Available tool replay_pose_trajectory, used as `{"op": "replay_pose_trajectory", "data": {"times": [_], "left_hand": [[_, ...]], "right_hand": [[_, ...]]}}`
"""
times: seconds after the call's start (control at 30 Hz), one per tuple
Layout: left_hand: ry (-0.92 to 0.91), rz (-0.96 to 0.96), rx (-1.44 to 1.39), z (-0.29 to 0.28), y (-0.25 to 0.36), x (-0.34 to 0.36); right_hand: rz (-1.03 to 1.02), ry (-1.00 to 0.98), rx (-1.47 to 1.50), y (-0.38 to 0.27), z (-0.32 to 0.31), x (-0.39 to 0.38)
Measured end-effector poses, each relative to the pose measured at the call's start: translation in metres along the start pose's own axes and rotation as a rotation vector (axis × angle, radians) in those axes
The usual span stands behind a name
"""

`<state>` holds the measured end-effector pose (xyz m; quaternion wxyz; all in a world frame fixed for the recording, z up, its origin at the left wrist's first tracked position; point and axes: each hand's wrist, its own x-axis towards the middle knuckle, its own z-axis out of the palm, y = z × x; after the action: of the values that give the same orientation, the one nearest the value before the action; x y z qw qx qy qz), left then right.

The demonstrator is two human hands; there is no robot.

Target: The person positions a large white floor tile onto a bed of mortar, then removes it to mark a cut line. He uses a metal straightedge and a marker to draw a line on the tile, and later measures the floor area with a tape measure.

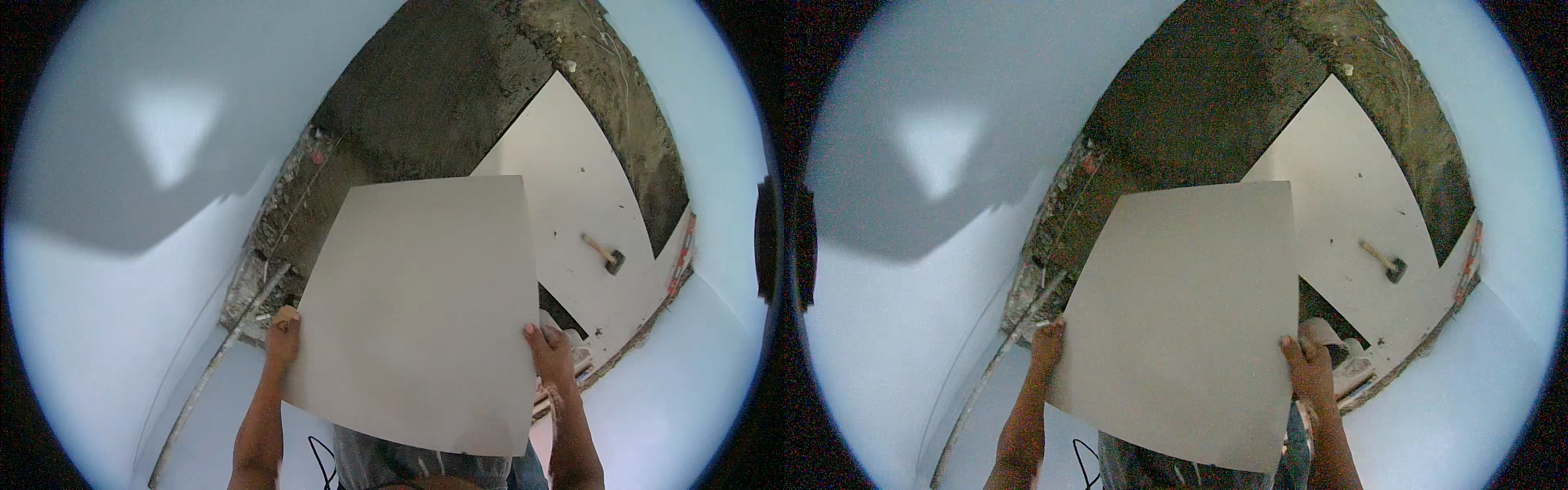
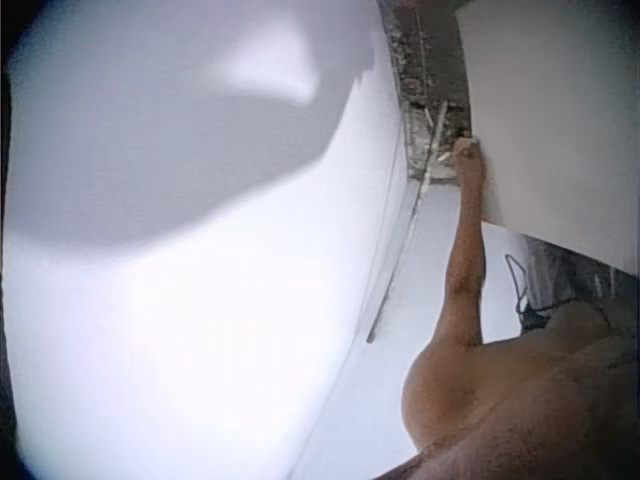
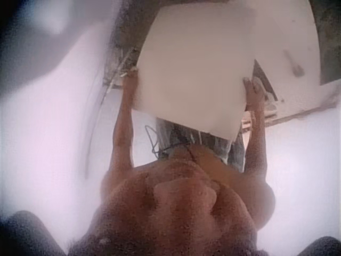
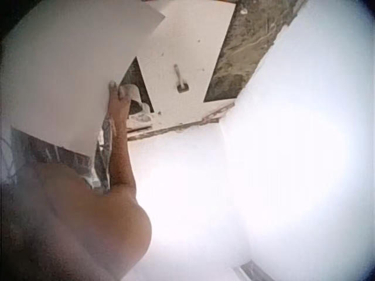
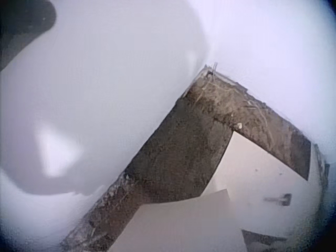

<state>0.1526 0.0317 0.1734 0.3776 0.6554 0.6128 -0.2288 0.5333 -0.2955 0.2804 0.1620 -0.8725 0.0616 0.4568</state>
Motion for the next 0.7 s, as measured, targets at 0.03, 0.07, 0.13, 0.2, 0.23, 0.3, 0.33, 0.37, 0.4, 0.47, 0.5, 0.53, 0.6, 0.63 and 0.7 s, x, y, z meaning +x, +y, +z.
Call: {"op": "replay_pose_trajectory", "data": {"times": [0.03,0.07,0.13,0.2,0.23,0.3,0.33,0.37,0.4,0.47,0.5,0.53,0.6,0.63,0.7], "left_hand": [[0.046,-0.016,0.015,-0.007,0.040,-0.011],[0.101,-0.051,0.022,-0.009,0.068,-0.022],[0.090,-0.092,0.125,-0.004,0.092,-0.007],[0.048,-0.115,0.090,-0.009,0.167,-0.014],[0.117,-0.010,0.116,0.001,0.182,-0.003],[0.235,0.211,0.175,0.031,0.191,0.035],[0.248,0.344,0.236,0.048,0.192,0.062],[0.270,0.412,0.224,0.060,0.205,0.089],[0.300,0.468,0.216,0.072,0.217,0.113],[0.252,0.387,0.147,0.089,0.273,0.151],[0.156,0.309,0.145,0.094,0.300,0.166],[0.210,0.399,0.087,0.104,0.316,0.181],[0.285,0.534,0.051,0.123,0.326,0.238],[0.318,0.558,0.073,0.135,0.322,0.280],[0.335,0.636,0.064,0.152,0.334,0.326]], "right_hand": [[0.016,-0.064,-0.002,-0.005,-0.018,-0.003],[0.020,-0.145,-0.020,-0.007,-0.033,0.003],[0.035,-0.088,0.063,0.014,-0.047,0.019],[0.033,0.192,0.029,0.059,-0.037,0.044],[-0.021,0.244,0.032,0.069,-0.036,0.061],[-0.108,0.359,0.039,0.069,-0.033,0.088],[0.081,0.281,0.081,0.048,-0.045,0.103],[0.023,0.411,0.095,0.050,-0.041,0.126],[-0.041,0.528,0.104,0.057,-0.033,0.155],[-0.118,0.669,0.069,0.059,-0.023,0.214],[-0.099,0.681,0.085,0.060,-0.016,0.241],[-0.092,0.692,0.105,0.056,-0.008,0.270],[-0.094,0.731,0.213,0.047,0.015,0.313],[-0.115,0.742,0.294,0.039,0.024,0.331],[-0.132,0.775,0.409,0.043,0.047,0.369]]}}
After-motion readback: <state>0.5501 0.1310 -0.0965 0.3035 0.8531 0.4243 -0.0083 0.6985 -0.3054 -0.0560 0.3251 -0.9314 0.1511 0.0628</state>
